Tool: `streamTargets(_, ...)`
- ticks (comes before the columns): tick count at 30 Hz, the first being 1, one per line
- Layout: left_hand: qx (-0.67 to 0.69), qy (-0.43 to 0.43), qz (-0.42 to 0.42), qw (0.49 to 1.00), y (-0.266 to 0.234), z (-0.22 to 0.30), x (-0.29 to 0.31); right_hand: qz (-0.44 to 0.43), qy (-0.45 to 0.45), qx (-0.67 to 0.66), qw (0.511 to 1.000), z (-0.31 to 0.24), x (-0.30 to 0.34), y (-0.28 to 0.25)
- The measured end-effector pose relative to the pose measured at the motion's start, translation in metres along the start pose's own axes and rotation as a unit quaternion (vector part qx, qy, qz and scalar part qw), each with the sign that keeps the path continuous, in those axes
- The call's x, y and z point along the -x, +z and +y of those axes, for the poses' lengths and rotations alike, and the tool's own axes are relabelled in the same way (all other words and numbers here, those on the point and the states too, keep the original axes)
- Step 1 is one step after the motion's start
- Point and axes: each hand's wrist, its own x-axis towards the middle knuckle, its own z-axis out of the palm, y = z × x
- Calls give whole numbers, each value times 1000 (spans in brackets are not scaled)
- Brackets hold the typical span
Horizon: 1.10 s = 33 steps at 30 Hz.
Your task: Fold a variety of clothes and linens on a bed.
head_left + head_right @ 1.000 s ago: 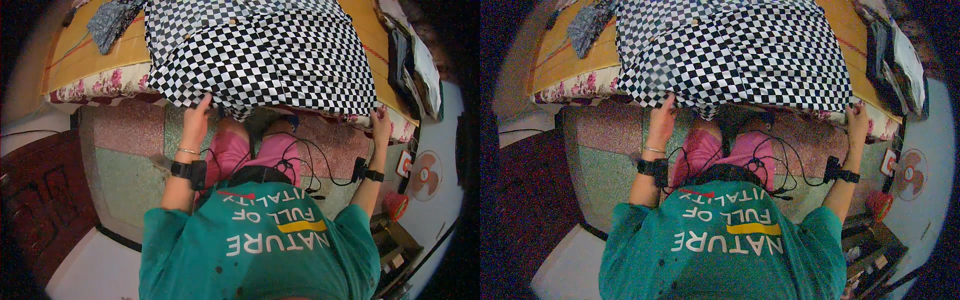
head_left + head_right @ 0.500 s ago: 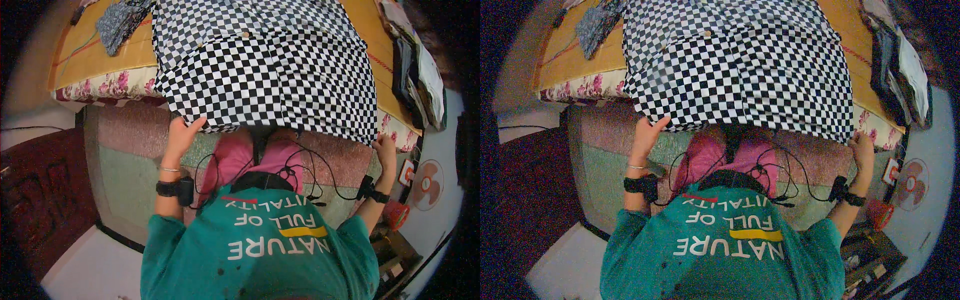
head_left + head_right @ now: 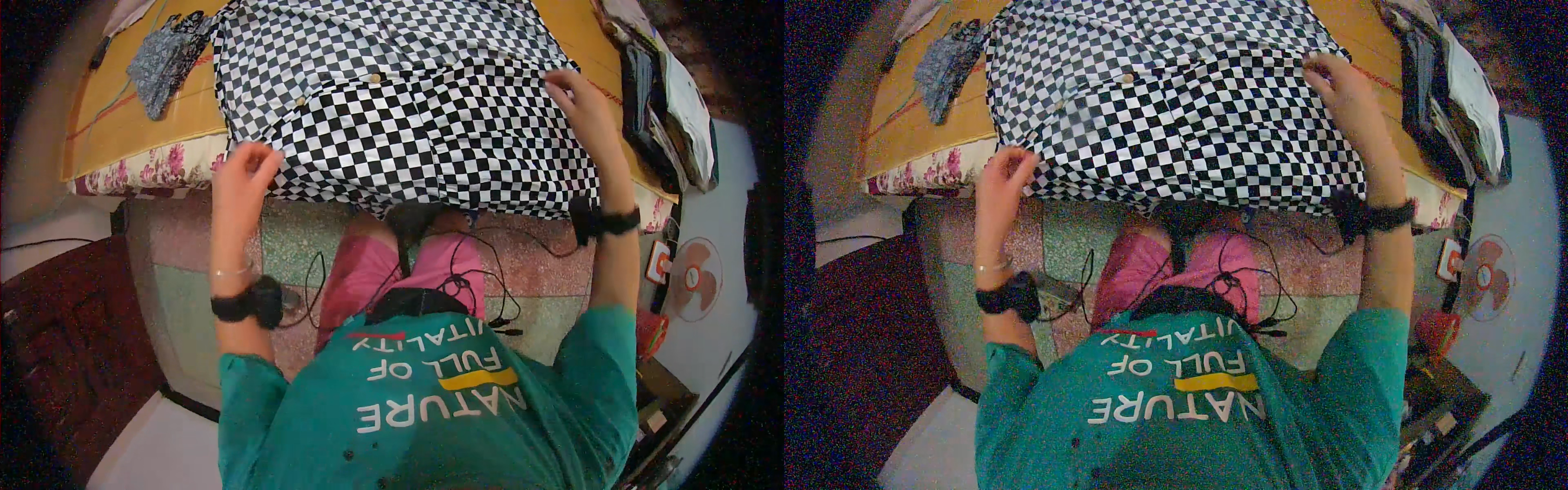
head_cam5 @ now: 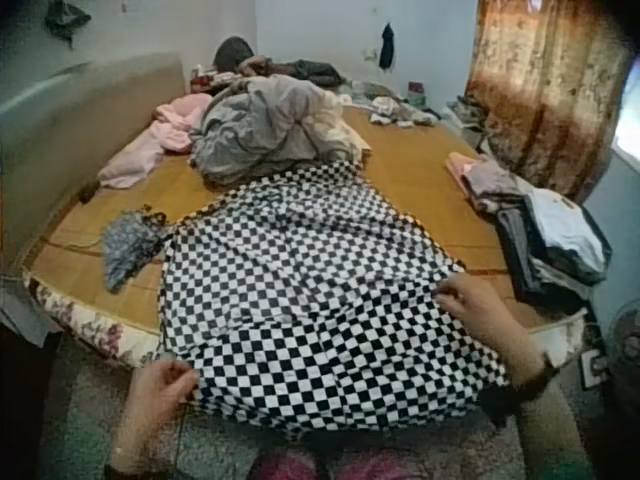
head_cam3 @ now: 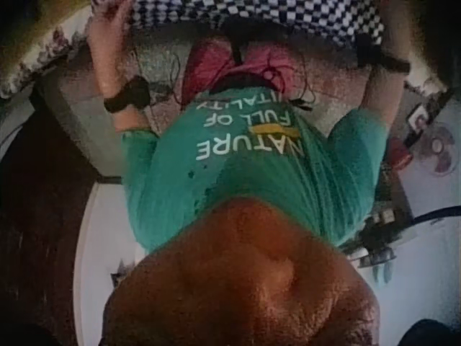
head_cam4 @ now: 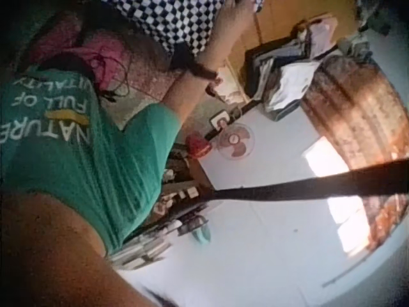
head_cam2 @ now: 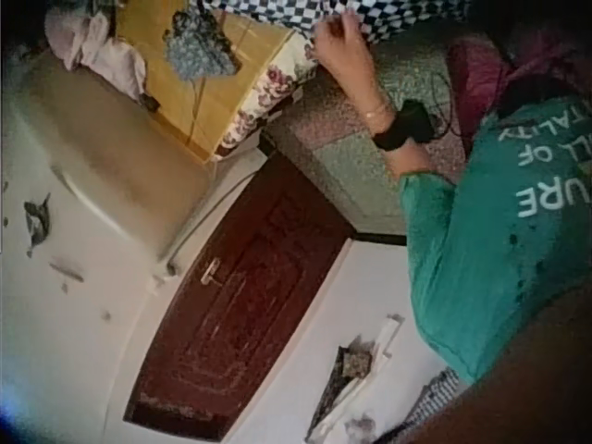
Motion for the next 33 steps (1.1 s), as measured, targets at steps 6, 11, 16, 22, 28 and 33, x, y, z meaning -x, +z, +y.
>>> streamTargets(6, -144, 258, 135, 946, 36, 2, -65, -7, -179, 101, 979, 21, -59, 34)
streamTargets(11, -183, 238, 67, 951, 42, -2, -76, -50, -137, 144, 979, 56, -63, 32)
streamTargets(16, -73, 205, 64, 974, 44, 12, -73, -68, -90, 119, 986, 53, -63, 24)
streamTargets(22, -137, 256, 152, 945, 48, 21, -63, -78, -142, 147, 976, 59, -65, 20)
streamTargets(28, -200, 349, 128, 906, 55, 19, -70, -11, -103, 73, 992, 56, -67, 24)
streamTargets(33, -206, 350, 97, 909, 62, 14, -75, -1, -98, 121, 988, 63, -74, 29)
